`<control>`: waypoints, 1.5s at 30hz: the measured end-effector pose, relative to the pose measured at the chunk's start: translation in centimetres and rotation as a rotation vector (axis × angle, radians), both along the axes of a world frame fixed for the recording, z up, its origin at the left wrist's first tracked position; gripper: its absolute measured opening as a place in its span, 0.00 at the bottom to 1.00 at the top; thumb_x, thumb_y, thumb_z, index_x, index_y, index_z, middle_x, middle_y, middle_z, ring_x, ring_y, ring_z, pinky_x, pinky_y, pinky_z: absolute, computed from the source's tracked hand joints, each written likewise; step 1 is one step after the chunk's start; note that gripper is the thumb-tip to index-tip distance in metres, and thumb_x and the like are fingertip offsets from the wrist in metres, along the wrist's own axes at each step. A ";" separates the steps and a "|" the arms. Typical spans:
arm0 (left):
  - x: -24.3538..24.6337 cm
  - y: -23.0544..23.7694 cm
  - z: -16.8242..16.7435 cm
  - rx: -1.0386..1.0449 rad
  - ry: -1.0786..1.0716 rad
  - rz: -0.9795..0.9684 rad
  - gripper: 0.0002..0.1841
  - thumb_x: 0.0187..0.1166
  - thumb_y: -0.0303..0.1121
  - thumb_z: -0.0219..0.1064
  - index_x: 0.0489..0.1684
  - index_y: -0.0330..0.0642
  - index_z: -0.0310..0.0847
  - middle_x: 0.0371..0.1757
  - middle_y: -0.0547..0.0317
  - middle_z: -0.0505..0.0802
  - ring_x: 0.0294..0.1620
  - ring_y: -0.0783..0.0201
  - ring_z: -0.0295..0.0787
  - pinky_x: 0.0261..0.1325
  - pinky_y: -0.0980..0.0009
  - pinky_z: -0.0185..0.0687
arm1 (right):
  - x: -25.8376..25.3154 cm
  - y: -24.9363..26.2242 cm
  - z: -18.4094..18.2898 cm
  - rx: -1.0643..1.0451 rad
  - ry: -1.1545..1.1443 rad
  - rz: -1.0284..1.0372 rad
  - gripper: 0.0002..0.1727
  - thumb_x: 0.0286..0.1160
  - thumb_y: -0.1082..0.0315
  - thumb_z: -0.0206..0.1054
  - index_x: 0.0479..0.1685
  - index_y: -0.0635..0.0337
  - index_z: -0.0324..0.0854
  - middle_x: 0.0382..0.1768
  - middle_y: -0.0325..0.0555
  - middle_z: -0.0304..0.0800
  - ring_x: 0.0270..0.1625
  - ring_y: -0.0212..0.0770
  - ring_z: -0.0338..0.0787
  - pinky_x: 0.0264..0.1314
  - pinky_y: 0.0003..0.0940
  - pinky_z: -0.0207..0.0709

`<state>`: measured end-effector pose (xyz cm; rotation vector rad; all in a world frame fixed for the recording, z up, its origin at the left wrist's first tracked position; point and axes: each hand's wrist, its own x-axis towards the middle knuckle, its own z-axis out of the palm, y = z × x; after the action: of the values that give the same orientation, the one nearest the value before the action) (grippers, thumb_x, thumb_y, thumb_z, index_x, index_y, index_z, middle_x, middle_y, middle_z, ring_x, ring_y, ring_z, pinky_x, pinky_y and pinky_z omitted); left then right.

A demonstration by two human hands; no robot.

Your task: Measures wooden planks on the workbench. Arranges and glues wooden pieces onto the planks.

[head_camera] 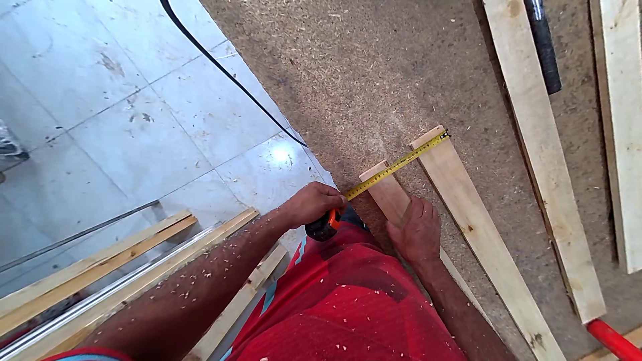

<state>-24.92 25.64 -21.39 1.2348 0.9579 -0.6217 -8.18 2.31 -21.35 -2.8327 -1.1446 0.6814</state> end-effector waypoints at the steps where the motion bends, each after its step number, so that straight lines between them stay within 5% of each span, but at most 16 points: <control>1: 0.0 0.0 0.0 -0.003 0.000 0.002 0.18 0.88 0.44 0.62 0.33 0.49 0.95 0.35 0.63 0.98 0.33 0.63 0.93 0.39 0.60 0.89 | 0.1 0.0 0.1 -0.002 -0.002 -0.001 0.48 0.42 0.40 0.84 0.67 0.62 0.81 0.59 0.57 0.86 0.61 0.59 0.86 0.58 0.57 0.81; 26: 0.1 0.0 -0.1 0.015 -0.013 -0.013 0.18 0.88 0.44 0.62 0.32 0.49 0.95 0.33 0.63 0.98 0.32 0.63 0.93 0.38 0.59 0.88 | 0.0 0.4 0.1 -0.061 0.002 -0.004 0.47 0.43 0.40 0.83 0.67 0.60 0.80 0.59 0.55 0.85 0.61 0.58 0.85 0.58 0.57 0.80; 45: 0.2 0.0 -1.0 0.000 0.004 0.005 0.18 0.89 0.43 0.62 0.32 0.47 0.94 0.36 0.61 0.98 0.34 0.62 0.94 0.40 0.58 0.89 | 0.1 0.1 0.4 -0.084 0.054 -0.023 0.53 0.47 0.34 0.84 0.77 0.56 0.76 0.64 0.57 0.83 0.65 0.60 0.84 0.63 0.60 0.78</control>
<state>-24.70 25.60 -22.40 1.2309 0.9637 -0.6201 -8.03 2.36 -20.93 -2.8715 -1.0999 0.8183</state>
